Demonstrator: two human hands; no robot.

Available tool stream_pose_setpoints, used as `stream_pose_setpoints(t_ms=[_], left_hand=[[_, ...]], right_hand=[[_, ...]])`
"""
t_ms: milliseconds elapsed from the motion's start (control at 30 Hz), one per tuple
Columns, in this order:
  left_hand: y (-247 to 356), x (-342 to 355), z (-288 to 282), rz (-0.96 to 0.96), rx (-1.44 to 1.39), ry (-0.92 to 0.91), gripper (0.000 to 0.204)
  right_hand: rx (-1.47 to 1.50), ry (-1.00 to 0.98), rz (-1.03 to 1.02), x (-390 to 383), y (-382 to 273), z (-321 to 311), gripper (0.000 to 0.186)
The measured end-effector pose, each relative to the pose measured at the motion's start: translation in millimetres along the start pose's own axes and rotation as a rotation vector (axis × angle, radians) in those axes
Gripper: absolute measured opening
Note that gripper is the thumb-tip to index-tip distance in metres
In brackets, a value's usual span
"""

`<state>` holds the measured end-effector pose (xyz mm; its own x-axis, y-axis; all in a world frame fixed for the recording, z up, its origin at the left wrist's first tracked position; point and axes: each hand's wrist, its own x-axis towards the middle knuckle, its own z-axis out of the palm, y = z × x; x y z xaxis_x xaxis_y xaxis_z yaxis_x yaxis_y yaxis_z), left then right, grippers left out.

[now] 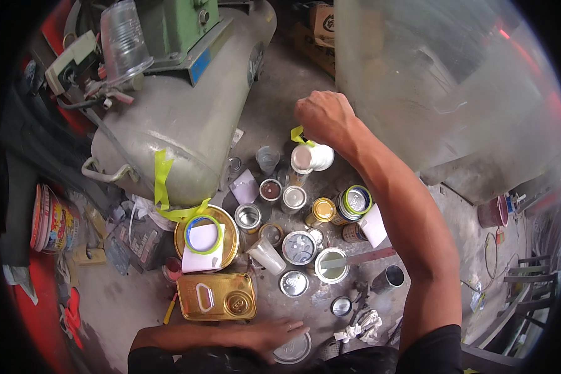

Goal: The person sits on the floor and cleans a paint sprayer cup with a cloth. They then open a paint can, stir the contents with a stick, and pour the paint into a plastic cup. Finally, they add a liquid from a gold can into the mixture and stir it again.

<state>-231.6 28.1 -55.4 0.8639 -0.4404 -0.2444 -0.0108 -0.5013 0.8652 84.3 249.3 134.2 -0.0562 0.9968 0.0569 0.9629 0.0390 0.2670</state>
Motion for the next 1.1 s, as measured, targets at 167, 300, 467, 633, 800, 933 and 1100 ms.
stream_pose_setpoints(t_ms=[167, 300, 467, 633, 800, 933, 1100], left_hand=[[-6, 1, 10, 0.007, -0.062, 0.062, 0.136], [-11, 4, 10, -0.031, -0.056, 0.079, 0.136], [-16, 2, 8, -0.065, -0.03, 0.118, 0.134], [-33, 5, 28, 0.018, -0.045, 0.207, 0.135], [-52, 9, 54, 0.078, -0.163, 0.251, 0.141], [-64, 8, 72, 0.104, -0.14, 0.321, 0.141], [-61, 4, 63, 0.075, -0.169, 0.24, 0.139]], right_hand=[[0.19, 0.145, 0.017, 27, 0, 24, 0.018], [0.267, 0.259, 0.04, 44, -16, 26, 0.035], [0.115, 0.396, 0.125, 71, -32, 33, 0.047], [0.112, 0.518, 0.141, 89, -10, 43, 0.022], [0.23, 0.549, 0.319, 98, -11, 41, 0.013], [0.3, 0.379, 0.519, 113, -21, 40, 0.017], [0.41, 0.353, 0.532, 126, -9, 67, 0.018]])
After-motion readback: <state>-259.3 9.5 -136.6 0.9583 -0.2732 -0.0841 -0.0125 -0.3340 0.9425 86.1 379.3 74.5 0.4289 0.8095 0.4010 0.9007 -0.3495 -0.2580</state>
